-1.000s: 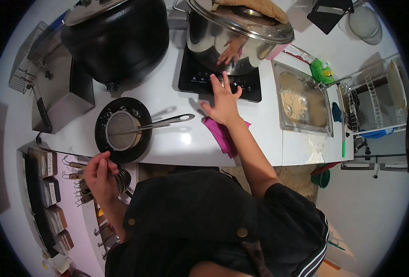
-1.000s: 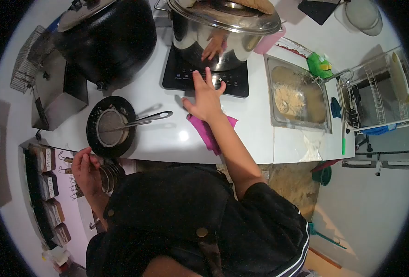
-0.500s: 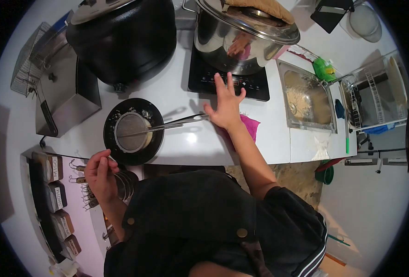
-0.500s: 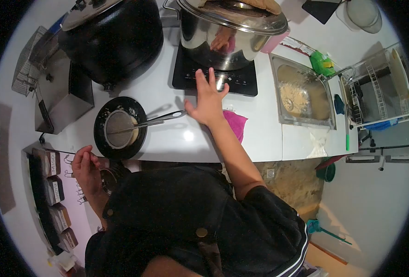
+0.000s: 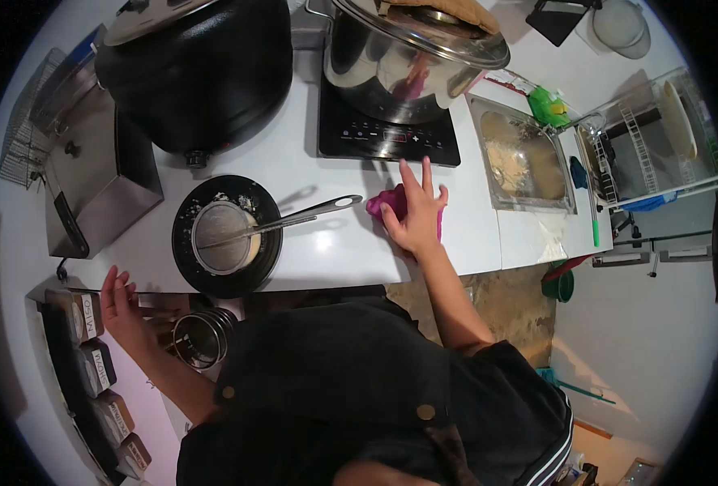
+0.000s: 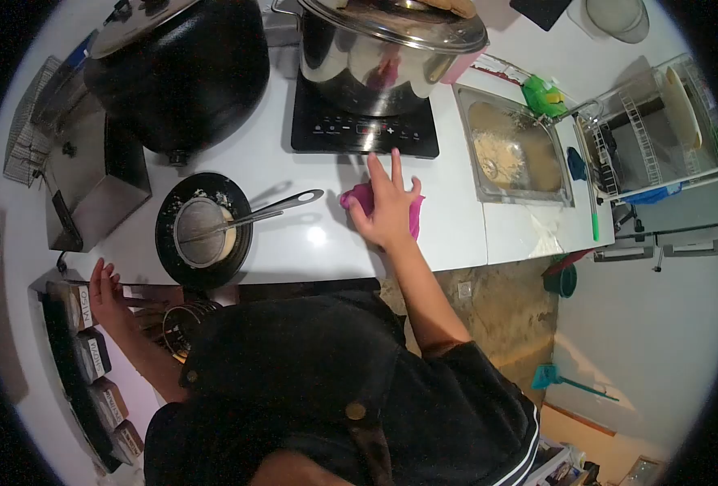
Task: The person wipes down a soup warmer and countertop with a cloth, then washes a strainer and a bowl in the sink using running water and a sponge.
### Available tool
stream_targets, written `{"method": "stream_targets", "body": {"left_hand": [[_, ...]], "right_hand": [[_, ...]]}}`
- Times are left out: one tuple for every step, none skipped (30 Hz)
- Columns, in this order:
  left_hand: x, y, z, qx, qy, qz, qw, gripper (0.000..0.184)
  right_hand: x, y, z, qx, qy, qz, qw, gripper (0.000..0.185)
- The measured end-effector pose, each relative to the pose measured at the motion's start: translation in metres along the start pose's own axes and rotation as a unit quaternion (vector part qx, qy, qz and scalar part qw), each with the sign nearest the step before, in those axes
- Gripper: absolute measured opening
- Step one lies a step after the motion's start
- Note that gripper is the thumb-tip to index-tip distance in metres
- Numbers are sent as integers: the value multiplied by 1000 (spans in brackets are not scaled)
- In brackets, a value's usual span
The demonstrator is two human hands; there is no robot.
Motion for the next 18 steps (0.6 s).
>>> {"method": "stream_targets", "body": {"left_hand": [[0, 4, -4, 16, -3, -15, 1000, 23], [1, 5, -5, 31, -7, -29, 999, 24], [1, 3, -5, 27, -7, -29, 999, 24], [1, 0, -4, 7, -13, -20, 1000, 25], [1, -4, -4, -12, -19, -12, 1000, 25], [3, -8, -1, -13, -22, -10, 1000, 25], [5, -13, 3, -33, -19, -31, 999, 27], [7, -18, 6, -53, -17, -53, 997, 28], [8, -21, 9, -53, -20, -52, 997, 28], [6, -22, 13, -42, -10, -52, 998, 30], [2, -21, 17, -32, 1, -53, 998, 32], [-7, -18, 18, -26, 0, -62, 998, 41], [-20, -12, 19, -27, 2, -62, 998, 41], [-39, -6, 20, -56, 82, -7, 995, 46], [-55, -3, 23, -84, 161, 49, 982, 51], [-66, -3, 28, -157, 197, 96, 963, 54], [-77, -3, 34, -224, 233, 142, 936, 57], [-84, -13, 43, -254, 256, 193, 913, 55]], "right_hand": [[-2, 3, -8, -2, 15, 5, 1000, 75], [-2, 2, -19, 1, 41, 11, 999, 77], [2, -2, -31, -5, 68, 21, 997, 77], [5, -9, -43, -17, 71, 16, 997, 77], [6, -16, -52, -29, 77, 10, 997, 76], [5, -22, -56, -26, 77, 10, 997, 76], [4, -29, -60, -61, 51, 42, 996, 76], [2, -32, -63, -96, 23, 73, 992, 75], [-1, -31, -62, -93, 24, 71, 993, 75], [-4, -25, -54, -64, 15, 37, 997, 75], [-7, -19, -43, -37, 5, 3, 999, 75], [-8, -13, -31, 10, 18, -13, 1000, 72], [-7, -9, -18, 8, 16, -12, 1000, 72], [-4, -4, -4, 10, -8, -6, 1000, 70], [1, 1, 8, 12, -31, 0, 999, 68], [8, 3, 19, 13, -29, 1, 999, 65], [13, 5, 29, 11, -26, 0, 1000, 63], [13, 7, 36, -9, -28, 27, 999, 60]]}}
Point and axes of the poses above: each hand's wrist, its own z-axis away from the middle knuckle, its own y-axis out of the back of the hand, x = y × z, the point moved 2 cm from there along -z, towards the middle knuckle, and after that the axes turned 10 degrees about -z, right-handed, at the moved point
